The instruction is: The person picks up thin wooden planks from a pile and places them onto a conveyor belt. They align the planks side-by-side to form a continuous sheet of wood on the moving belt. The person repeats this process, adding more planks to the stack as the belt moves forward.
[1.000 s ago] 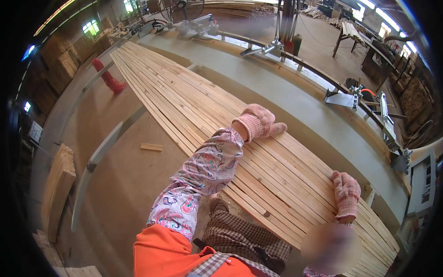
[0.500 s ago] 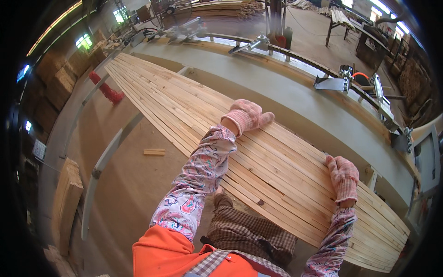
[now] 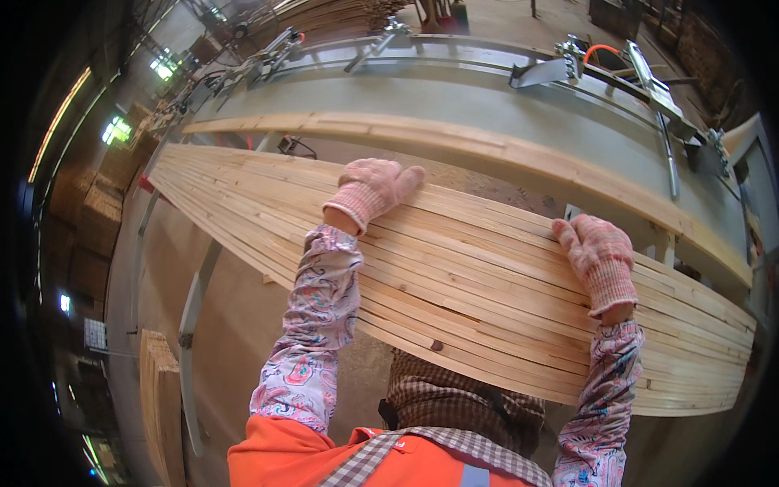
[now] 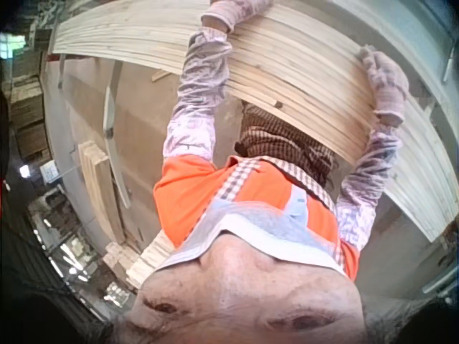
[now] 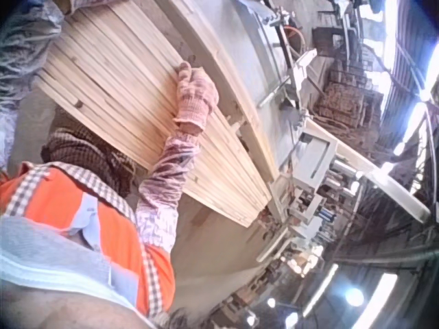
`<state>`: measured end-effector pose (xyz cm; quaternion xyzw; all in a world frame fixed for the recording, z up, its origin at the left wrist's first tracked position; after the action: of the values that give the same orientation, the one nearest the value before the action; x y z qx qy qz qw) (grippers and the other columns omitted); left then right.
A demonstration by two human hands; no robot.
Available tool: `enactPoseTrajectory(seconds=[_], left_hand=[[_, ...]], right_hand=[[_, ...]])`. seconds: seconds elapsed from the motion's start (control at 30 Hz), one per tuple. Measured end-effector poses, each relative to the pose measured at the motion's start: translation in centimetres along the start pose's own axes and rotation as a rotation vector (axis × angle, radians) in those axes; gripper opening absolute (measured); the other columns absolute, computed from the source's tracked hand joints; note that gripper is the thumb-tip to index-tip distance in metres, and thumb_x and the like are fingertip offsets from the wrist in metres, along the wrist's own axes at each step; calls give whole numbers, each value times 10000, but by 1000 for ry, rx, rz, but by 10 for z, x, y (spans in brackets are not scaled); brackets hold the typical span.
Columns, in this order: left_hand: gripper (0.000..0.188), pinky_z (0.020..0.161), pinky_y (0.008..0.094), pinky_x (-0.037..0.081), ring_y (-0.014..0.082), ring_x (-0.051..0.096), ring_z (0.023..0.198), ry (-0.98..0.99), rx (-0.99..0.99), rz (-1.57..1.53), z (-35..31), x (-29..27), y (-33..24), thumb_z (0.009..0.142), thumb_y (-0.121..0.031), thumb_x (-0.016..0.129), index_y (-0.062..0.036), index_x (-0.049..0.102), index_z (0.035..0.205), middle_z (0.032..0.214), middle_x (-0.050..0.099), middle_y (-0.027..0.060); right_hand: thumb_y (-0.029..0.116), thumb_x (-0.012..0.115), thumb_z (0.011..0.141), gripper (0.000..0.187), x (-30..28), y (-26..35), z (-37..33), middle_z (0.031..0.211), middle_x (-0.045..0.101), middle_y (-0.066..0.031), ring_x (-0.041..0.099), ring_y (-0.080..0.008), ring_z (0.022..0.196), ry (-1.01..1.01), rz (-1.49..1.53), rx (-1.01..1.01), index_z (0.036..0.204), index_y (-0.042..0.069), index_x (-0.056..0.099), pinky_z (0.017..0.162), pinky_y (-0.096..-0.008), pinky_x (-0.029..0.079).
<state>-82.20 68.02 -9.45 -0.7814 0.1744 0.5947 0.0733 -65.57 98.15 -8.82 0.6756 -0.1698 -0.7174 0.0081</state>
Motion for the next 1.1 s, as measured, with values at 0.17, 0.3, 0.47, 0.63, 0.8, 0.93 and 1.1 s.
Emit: enactPoseTrajectory(seconds=[0.17,0.3,0.47,0.63,0.8,0.93,1.1], left_hand=[[422,847,456,572,316,725,996,-136,209,166,3,9,-4,1074,-398,347,-156,690,1112,1042,753,116],[353,868,476,567,325,718,1002,-185,273,173,7,15,3,1032,-389,399,-235,705,1119,1046,746,122],[628,1096,411,442,305,539,1313,-274,310,0,33,-37,-95,923,-602,545,-128,636,1325,1390,599,125],[375,941,420,547,316,616,1171,-519,708,179,100,15,-97,1001,-182,508,-270,552,1363,1360,585,68],[398,883,477,562,367,677,1045,-329,563,328,114,17,-124,1013,-303,522,-193,450,1388,1201,680,133],[796,976,486,501,405,657,1108,-195,337,80,94,11,-124,1037,-647,173,-74,713,1155,1119,721,209],[799,872,500,514,404,669,934,-506,261,32,69,-1,-116,1019,-689,303,-44,749,865,920,730,189]], right_hand=[[467,578,989,399,4,-5,-1,890,728,-138,682,-357,915,-14,-13,-52,880,112,723,804,-469,525],[462,561,993,416,12,-1,5,811,718,-96,703,-323,807,-1,-87,-6,804,128,722,706,-475,533],[480,564,984,380,21,-37,6,887,745,-64,719,-286,873,49,-37,2,855,179,755,785,-428,581],[521,556,981,399,-12,-8,-1,991,739,-82,689,-266,1034,-235,101,-60,940,183,765,878,-437,567],[526,577,969,446,-23,-13,-18,1165,686,-108,631,-299,1139,-245,107,-93,1157,147,720,994,-435,491],[565,539,979,498,-22,-21,-26,1231,646,-113,587,-285,1193,-418,76,-127,1240,161,668,1033,-416,433],[572,544,975,492,-21,-14,-23,1214,638,-94,536,-261,1236,-462,107,-159,1211,161,677,1095,-409,352]])
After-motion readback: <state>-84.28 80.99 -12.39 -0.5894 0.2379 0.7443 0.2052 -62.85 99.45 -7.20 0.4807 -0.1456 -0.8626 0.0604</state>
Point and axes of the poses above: each hand's wrist, its own z-axis towards the middle knuckle, its own x-axis out of the palm, y = z × x, the point moved 6 cm from there along z, towards the middle knuckle
